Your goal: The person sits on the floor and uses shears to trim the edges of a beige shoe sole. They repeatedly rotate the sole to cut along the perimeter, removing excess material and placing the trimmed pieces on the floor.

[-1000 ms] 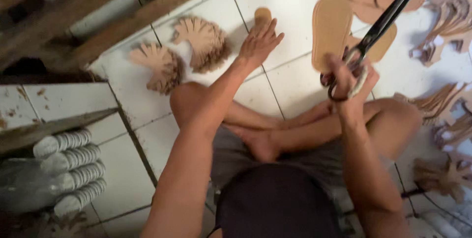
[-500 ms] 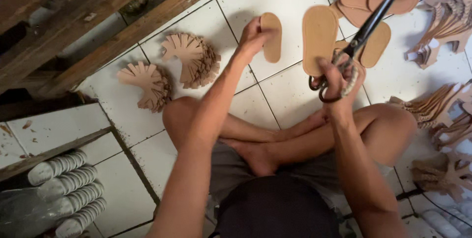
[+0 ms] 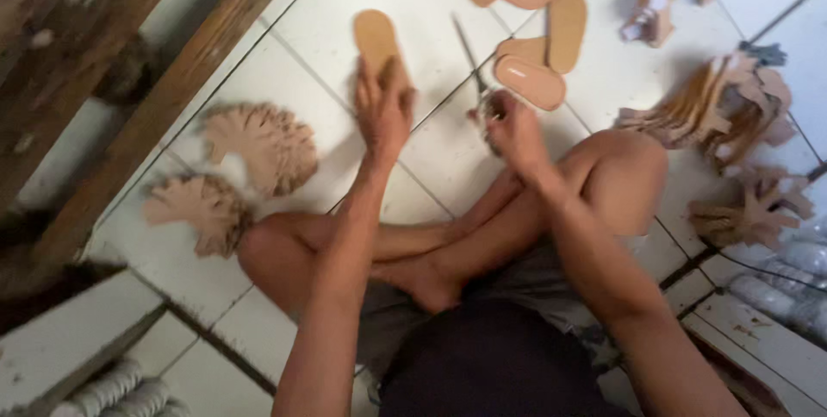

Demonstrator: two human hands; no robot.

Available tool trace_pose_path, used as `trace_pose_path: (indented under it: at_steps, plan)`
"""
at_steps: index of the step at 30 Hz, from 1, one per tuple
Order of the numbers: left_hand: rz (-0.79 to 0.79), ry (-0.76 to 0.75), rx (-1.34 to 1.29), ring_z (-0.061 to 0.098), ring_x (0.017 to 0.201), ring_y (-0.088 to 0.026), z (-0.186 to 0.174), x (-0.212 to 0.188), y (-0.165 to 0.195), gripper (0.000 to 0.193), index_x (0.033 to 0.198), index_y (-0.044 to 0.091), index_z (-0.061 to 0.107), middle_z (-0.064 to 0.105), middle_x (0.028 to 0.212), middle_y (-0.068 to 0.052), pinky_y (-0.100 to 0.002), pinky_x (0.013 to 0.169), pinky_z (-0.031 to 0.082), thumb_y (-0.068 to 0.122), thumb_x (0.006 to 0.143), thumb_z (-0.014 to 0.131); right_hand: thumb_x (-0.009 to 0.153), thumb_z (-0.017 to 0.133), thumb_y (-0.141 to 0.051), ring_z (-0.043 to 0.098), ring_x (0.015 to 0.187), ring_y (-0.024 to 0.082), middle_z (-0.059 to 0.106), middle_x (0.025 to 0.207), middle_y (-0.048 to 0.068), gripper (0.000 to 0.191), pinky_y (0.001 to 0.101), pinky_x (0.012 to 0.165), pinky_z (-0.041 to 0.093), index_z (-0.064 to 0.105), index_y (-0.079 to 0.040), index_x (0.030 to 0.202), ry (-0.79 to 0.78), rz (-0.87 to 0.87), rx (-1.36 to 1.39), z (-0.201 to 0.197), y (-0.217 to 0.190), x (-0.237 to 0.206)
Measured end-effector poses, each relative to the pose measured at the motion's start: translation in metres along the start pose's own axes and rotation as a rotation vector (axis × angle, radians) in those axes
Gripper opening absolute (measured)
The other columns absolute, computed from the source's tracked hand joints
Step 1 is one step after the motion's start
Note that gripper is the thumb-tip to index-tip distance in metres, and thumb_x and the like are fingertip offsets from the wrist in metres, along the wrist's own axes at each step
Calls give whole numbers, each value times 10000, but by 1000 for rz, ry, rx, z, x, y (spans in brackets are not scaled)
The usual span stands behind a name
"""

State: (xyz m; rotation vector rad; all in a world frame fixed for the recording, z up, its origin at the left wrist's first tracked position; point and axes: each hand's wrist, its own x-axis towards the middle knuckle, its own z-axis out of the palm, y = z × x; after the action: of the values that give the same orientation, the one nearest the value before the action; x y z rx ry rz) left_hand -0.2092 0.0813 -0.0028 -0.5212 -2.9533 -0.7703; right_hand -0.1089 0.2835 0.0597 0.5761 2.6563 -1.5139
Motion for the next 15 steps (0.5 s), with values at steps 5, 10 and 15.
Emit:
trace_pose_path:
  at_steps: [5, 10, 15]
  plan:
    - [16, 18, -8, 352, 1449, -490, -5, 31, 2, 730, 1578, 110, 400, 207, 1630, -343, -574, 1141, 366, 255, 962, 764, 990, 648, -162, 652, 817, 453, 690, 899, 240, 216, 541, 695, 518, 589, -8, 1130, 425, -142, -569, -80, 32, 48]
    - [111, 27, -101, 420, 1370, -468, 4, 3, 29, 691, 1496, 78, 474, 343, 1564, -280, -570, 1126, 345, 249, 893, 765, 906, 703, -129, 649, 782, 430, 679, 895, 213, 248, 526, 673, 522, 581, -13, 1089, 646, -219, -611, -90, 36, 69]
    - [85, -167, -437, 539, 1383, -348, 26, -43, 78, 473, 1427, 116, 576, 549, 1489, -147, -478, 1176, 457, 217, 991, 726, 893, 691, 3, 613, 676, 235, 622, 833, 94, 203, 366, 569, 496, 573, -16, 1057, 436, 94, 280, -114, 41, 42]
